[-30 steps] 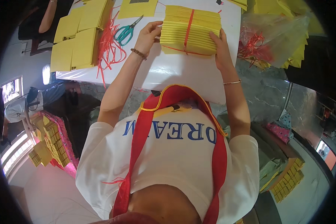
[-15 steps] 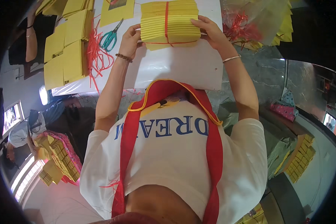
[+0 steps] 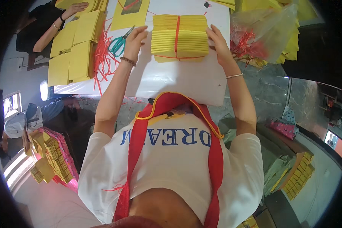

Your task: Bundling and tying stacks of yellow ritual paper with red ribbon.

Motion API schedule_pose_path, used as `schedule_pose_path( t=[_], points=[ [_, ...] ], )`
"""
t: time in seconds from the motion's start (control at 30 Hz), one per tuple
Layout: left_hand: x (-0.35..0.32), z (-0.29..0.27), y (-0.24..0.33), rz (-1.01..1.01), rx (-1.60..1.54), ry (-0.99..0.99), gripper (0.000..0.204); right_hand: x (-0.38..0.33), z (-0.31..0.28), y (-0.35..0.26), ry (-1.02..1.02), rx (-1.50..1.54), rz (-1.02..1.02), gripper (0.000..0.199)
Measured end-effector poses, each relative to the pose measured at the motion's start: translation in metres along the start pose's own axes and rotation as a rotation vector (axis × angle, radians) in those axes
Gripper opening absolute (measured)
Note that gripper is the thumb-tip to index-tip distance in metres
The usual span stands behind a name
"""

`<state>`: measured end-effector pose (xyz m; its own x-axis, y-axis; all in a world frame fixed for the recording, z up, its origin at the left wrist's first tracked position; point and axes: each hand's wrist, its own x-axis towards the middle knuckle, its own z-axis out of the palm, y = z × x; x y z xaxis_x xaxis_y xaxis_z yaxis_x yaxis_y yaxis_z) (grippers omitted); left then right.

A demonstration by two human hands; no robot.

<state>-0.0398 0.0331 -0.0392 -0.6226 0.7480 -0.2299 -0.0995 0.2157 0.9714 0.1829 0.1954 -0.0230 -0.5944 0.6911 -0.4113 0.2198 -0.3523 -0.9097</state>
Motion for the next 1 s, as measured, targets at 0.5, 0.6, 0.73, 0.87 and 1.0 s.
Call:
schedule_pose_path(
  t=[0.5,0.6,0.73,0.87,1.0],
  points=[
    [0.031,0.038,0.016,0.412,0.258,-0.029,0.062,0.017,0.013,-0.004,-0.123,-0.865,-0.826,0.052],
    [0.018,0.049,0.016,0.365,0.355,-0.085,0.064,0.014,0.028,0.009,0.106,-0.562,-0.659,0.053],
    [0.012,0.043,0.011,0.288,0.224,-0.161,0.067,0.0,0.028,0.005,-0.013,-0.389,-0.578,0.051],
    [-0.005,0.043,0.042,0.086,-0.457,-0.206,0.065,-0.001,0.022,-0.008,-0.037,0.452,-0.396,0.056],
    [0.022,0.037,-0.002,-0.065,-0.349,-0.169,0.068,0.006,0.036,0.001,-0.034,0.323,-0.336,0.059]
  ],
)
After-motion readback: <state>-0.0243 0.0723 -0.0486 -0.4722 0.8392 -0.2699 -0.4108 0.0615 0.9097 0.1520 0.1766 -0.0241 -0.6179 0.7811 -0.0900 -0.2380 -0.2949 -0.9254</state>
